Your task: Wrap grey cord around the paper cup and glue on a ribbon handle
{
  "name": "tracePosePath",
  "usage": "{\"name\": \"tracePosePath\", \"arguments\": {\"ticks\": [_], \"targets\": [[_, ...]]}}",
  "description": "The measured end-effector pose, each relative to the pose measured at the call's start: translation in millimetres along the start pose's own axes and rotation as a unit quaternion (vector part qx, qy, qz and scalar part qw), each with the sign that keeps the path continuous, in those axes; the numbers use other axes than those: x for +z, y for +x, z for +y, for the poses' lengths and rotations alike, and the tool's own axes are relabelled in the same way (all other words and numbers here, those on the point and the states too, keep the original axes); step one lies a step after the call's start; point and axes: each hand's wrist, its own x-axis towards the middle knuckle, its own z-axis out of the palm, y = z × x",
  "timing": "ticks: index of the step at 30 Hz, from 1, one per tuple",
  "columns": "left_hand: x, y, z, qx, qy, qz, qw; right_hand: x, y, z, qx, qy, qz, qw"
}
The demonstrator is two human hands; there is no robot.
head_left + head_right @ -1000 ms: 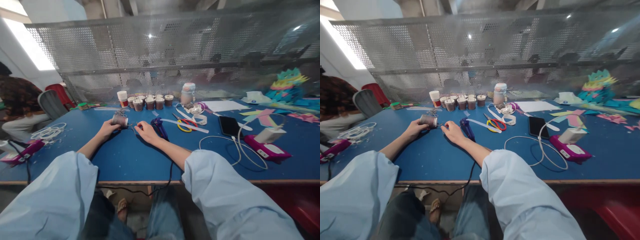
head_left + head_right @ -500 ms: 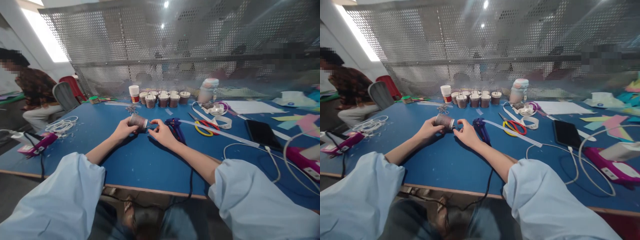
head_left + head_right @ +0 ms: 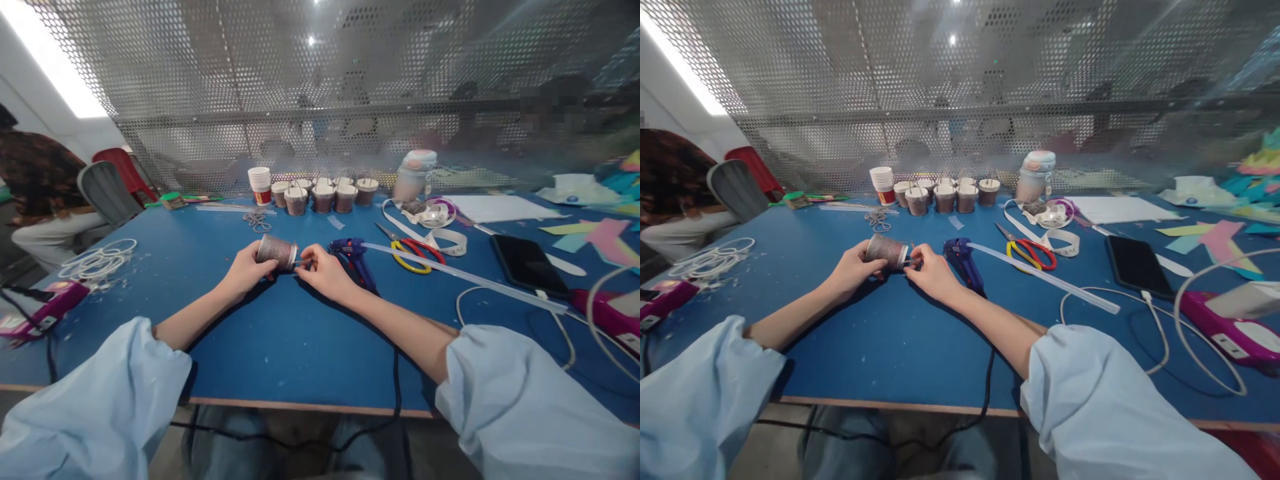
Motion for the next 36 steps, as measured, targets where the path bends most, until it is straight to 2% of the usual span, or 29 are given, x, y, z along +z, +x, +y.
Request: {"name": "tracePosePath", "arguments": {"ticks": [6, 11, 22, 36], "targets": [[-1.0, -3.2, 1.6, 0.010, 0.026, 0.008, 1.000, 0.1, -3.7, 1.4, -0.091, -0.097, -0.004, 0.991], [-2.2, -6.6, 4.2, 0.004, 0.030, 0.014, 0.999, -1.0, -7.8, -0.6, -0.134, -0.117, 0.007, 0.984], [0.3, -13.6, 9.7, 0.018, 0.086, -0.007, 0.996, -4.0, -12.0, -2.5, -0.181, -0.127, 0.042, 0.974], [-1.5, -16.0, 14.5, 0.036, 0.095, -0.025, 0.994, -4.9, -13.1, -6.7, -0.182, -0.151, 0.053, 0.970]]}}
